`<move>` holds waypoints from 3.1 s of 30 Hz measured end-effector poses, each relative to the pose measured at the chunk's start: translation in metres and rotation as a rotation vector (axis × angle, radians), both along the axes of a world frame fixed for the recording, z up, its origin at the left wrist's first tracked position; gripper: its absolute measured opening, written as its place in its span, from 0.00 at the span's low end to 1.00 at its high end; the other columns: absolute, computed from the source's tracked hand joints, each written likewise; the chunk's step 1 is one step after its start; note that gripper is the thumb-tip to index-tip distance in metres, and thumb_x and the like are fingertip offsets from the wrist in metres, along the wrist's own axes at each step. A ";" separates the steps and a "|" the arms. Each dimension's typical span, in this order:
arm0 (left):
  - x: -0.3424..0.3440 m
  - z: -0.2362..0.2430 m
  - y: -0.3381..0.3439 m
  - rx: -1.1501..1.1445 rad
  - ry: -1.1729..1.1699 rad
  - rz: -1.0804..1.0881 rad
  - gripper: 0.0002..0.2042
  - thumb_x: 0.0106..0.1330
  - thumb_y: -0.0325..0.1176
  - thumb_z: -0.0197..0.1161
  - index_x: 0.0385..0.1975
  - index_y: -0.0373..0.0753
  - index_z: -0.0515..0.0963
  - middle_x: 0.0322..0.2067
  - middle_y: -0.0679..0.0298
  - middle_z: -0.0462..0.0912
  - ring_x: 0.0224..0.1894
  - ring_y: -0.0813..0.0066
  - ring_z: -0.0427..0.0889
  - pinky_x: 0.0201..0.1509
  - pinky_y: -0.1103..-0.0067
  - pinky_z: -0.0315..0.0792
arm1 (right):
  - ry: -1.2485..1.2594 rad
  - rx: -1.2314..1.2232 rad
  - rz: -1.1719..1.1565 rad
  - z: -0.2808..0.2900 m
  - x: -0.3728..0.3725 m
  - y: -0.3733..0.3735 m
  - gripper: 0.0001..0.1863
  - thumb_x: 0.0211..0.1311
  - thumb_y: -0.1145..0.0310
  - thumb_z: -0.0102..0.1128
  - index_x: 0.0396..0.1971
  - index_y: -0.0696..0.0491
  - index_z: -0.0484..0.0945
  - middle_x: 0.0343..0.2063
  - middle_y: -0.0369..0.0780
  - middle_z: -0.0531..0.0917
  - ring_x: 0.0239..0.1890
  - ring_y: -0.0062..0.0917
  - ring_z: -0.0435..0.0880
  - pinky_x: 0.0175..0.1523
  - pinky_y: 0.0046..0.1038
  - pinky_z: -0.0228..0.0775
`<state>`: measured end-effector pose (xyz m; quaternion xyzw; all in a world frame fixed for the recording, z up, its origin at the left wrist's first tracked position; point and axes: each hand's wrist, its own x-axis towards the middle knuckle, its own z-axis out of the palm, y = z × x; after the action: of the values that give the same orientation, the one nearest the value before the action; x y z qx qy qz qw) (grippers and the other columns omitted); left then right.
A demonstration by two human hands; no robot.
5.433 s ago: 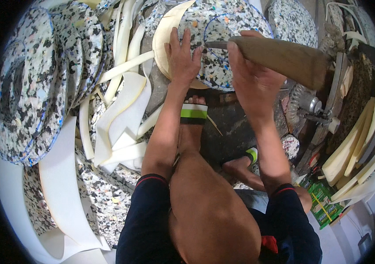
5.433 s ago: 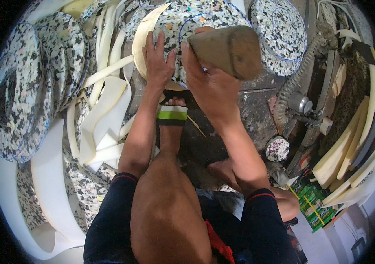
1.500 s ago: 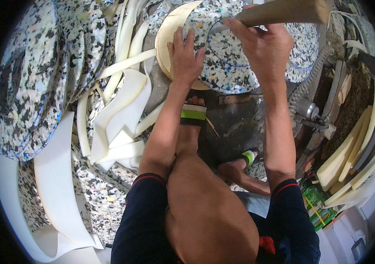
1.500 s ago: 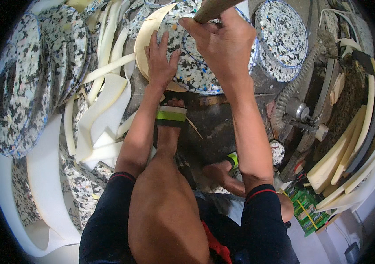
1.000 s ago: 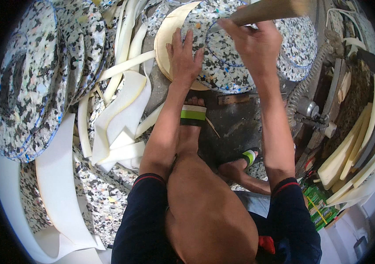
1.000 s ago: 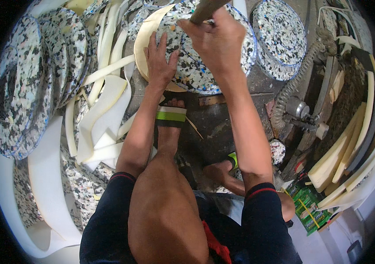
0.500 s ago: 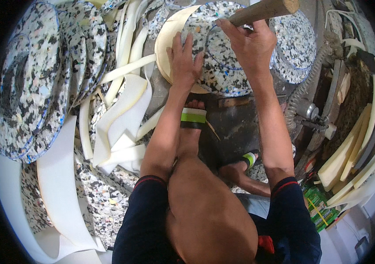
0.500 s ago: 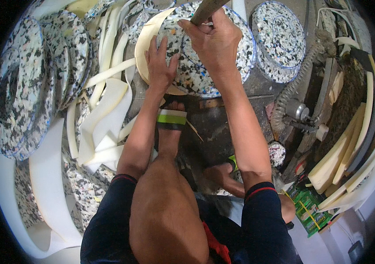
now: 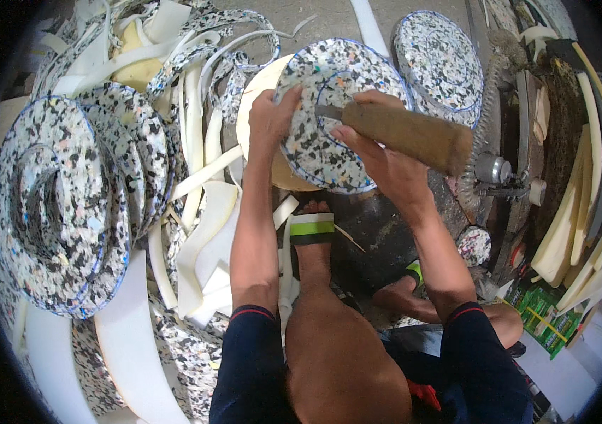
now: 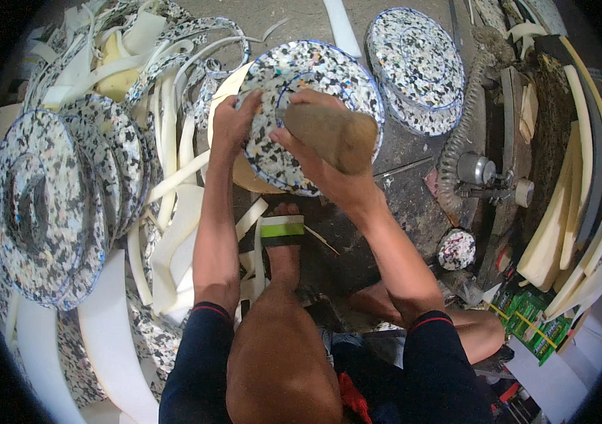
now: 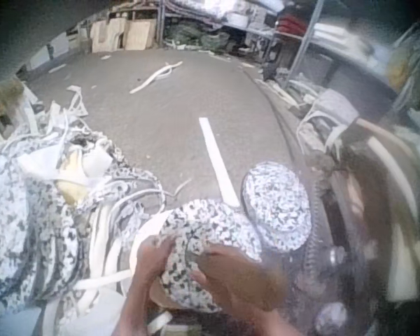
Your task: The person uses a chisel to carve circular outlines into round composite discs made of compressed plastic fragments. They repeatedly position the chisel along the marked lines, tap it with a mallet, and rotate the disc to continue the cut. Finished discs are set aside and new ones are brought into place.
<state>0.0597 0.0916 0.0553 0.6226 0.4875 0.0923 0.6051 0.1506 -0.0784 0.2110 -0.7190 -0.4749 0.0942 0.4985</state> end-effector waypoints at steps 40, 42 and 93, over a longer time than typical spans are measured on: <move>-0.011 -0.054 -0.076 0.829 0.001 0.148 0.28 0.70 0.41 0.62 0.68 0.39 0.69 0.69 0.45 0.64 0.70 0.45 0.65 0.75 0.46 0.51 | 0.078 -0.353 0.283 0.006 0.011 -0.004 0.20 0.55 0.74 0.76 0.48 0.54 0.83 0.41 0.42 0.88 0.39 0.28 0.88 0.46 0.26 0.79; -0.011 -0.056 -0.076 0.848 -0.015 0.167 0.28 0.70 0.41 0.63 0.68 0.39 0.69 0.69 0.45 0.64 0.70 0.45 0.65 0.75 0.46 0.51 | 0.047 -0.328 0.320 0.014 0.013 -0.011 0.20 0.59 0.73 0.75 0.52 0.55 0.81 0.45 0.39 0.85 0.42 0.23 0.85 0.48 0.25 0.77; -0.009 -0.058 -0.077 0.867 -0.009 0.186 0.28 0.68 0.39 0.65 0.67 0.40 0.70 0.68 0.47 0.65 0.68 0.45 0.67 0.73 0.45 0.54 | -0.020 -0.226 0.150 -0.005 0.015 0.014 0.18 0.58 0.75 0.77 0.47 0.60 0.82 0.34 0.34 0.87 0.34 0.14 0.83 0.38 0.20 0.77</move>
<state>0.0510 0.0146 -0.0023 0.7721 0.4549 0.3449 0.2792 0.1656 -0.0639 0.2063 -0.7342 -0.5185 0.1769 0.4011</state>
